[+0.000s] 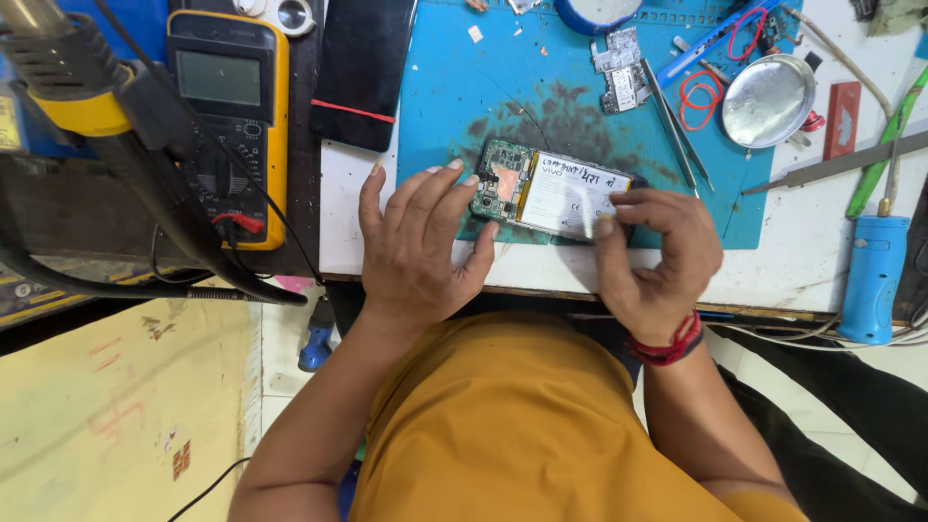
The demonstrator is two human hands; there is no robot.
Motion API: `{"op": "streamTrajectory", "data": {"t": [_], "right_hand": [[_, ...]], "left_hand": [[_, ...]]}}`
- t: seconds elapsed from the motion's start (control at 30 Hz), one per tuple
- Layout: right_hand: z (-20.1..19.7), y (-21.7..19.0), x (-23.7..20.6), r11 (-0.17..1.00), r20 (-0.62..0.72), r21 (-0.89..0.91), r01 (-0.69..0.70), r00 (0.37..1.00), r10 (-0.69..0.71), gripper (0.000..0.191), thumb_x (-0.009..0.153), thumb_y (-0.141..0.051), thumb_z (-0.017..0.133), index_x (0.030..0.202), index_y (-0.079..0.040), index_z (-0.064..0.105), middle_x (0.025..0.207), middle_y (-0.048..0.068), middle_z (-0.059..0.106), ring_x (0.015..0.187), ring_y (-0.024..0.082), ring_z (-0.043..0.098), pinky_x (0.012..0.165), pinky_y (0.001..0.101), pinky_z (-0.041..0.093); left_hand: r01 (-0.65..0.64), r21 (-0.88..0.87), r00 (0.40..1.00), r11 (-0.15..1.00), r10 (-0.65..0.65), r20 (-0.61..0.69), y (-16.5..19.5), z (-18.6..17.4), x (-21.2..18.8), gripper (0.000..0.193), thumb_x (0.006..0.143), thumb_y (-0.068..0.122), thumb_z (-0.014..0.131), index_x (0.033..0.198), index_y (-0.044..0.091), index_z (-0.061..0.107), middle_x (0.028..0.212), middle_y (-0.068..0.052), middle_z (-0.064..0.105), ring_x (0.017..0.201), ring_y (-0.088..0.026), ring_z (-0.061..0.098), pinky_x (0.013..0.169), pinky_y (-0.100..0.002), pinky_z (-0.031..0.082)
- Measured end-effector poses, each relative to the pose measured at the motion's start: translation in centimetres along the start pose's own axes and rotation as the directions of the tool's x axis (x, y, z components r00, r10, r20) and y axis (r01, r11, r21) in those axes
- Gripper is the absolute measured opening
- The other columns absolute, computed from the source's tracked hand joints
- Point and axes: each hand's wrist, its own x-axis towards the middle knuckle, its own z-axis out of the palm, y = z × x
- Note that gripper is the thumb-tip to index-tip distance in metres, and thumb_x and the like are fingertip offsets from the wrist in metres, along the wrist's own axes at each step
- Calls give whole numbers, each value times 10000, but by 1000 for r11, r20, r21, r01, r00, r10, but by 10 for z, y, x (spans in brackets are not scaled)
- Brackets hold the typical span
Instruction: The person uses tweezers to adjust a small component on a disassembled smartphone motherboard, then powers on the device and navigates the touchscreen to verify functionality. The person then disconnects the charger and continues handling the phone and its internal components.
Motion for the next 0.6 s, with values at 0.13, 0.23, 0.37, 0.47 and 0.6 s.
{"op": "streamTrajectory", "data": {"t": [0.13, 0.23, 0.37, 0.47, 0.6], "right_hand": [[-6, 1, -3, 996, -3, -92, -7, 1000, 6, 229, 940, 22, 794, 1070, -31, 613, 1159, 151, 707, 1023, 311, 659, 923, 379, 502], [-3, 2, -3, 994, 14, -109, 16, 1000, -15, 263, 903, -7, 810, 1079, -30, 617, 1211, 165, 687, 1091, 341, 629, 970, 414, 485], [-3, 2, -1, 994, 27, -96, 41, 999, -39, 278, 891, -34, 825, 1080, -27, 621, 1228, 174, 679, 1136, 365, 623, 1005, 442, 486], [-5, 1, 1, 996, 26, -85, 36, 999, -34, 266, 886, -41, 823, 1066, -28, 627, 1224, 175, 682, 1138, 364, 632, 1015, 448, 492], [-6, -2, 1, 997, -16, -78, 27, 999, -28, 247, 873, -37, 819, 1037, -30, 634, 1205, 168, 687, 1122, 361, 636, 1006, 449, 492]], "left_hand": [[20, -27, 1000, 999, -20, -6, 3, -6, 7, 473, 957, 303, 772, 1336, 93, 583, 1386, -77, 588, 1284, -255, 573, 1226, -540, 298], [47, -105, 999, 993, -47, 7, 3, -12, 16, 502, 948, 295, 765, 1356, 68, 580, 1397, -109, 582, 1301, -288, 556, 1194, -518, 339], [-10, -71, 1000, 997, 12, 24, -15, -8, 52, 485, 956, 289, 768, 1340, 45, 599, 1389, -146, 578, 1293, -334, 535, 1126, -510, 379], [-147, -15, 989, 989, 147, -32, -39, 8, 100, 430, 1006, 255, 756, 1337, 24, 608, 1387, -153, 573, 1275, -353, 533, 1081, -483, 409], [-225, 127, 974, 966, 218, 64, -64, 39, 166, 326, 937, 183, 734, 1216, 50, 632, 1211, -147, 633, 1158, -352, 584, 981, -495, 426]]}}
